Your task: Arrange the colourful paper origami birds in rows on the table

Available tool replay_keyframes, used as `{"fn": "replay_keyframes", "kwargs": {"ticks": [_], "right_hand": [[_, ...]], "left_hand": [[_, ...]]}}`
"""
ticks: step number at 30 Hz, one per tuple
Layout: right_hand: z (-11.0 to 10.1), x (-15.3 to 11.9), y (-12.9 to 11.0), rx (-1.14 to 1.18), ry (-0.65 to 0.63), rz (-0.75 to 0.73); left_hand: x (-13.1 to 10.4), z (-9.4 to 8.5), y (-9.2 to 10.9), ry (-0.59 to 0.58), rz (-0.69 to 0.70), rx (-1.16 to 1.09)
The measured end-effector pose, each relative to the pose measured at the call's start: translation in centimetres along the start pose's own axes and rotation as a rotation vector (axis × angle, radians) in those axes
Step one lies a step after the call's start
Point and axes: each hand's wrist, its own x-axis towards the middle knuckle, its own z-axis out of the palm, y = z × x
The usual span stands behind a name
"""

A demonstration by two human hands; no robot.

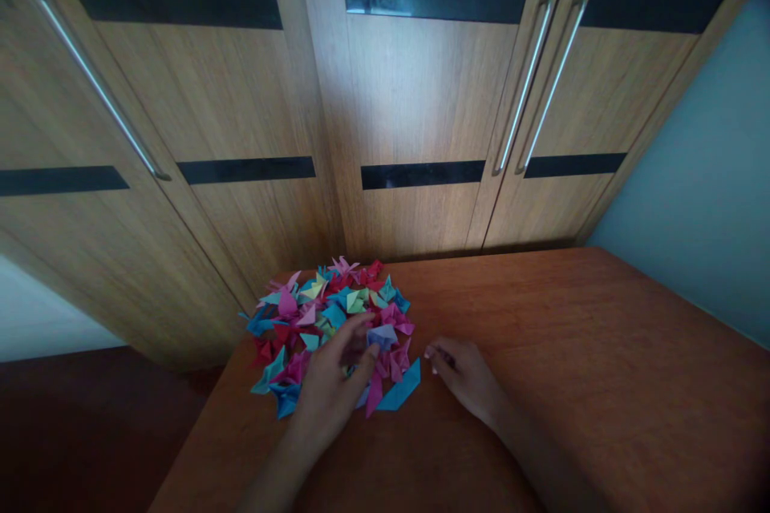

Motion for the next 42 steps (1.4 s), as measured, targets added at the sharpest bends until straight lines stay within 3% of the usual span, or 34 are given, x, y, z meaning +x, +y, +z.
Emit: {"fn": "replay_keyframes", "kwargs": {"ticks": [4, 12, 21, 29, 42], "right_hand": [[-0.2, -0.1, -0.7, 0.089, 0.054, -0.031], [-0.4, -0.6, -1.2, 0.191, 0.114, -0.053], [-0.5, -0.4, -1.4, 0.151, 0.119, -0.076], [-0.6, -0.1, -1.1, 0.411, 0.13, 0.053], [-1.0, 0.1, -0.5, 0.676, 0.14, 0.213]], "left_hand": [[0.6, 0.5, 1.0, -0.112, -0.085, -0.21], [2.0, 2.4, 1.0, -0.318, -0.025, -0.082], [1.6, 3.1, 0.6, -0.28, 0.008, -0.072], [1.8, 2.3, 0.3, -0.087, 0.217, 0.082], [1.7, 2.0, 0.3, -0.228, 0.237, -0.017]]}}
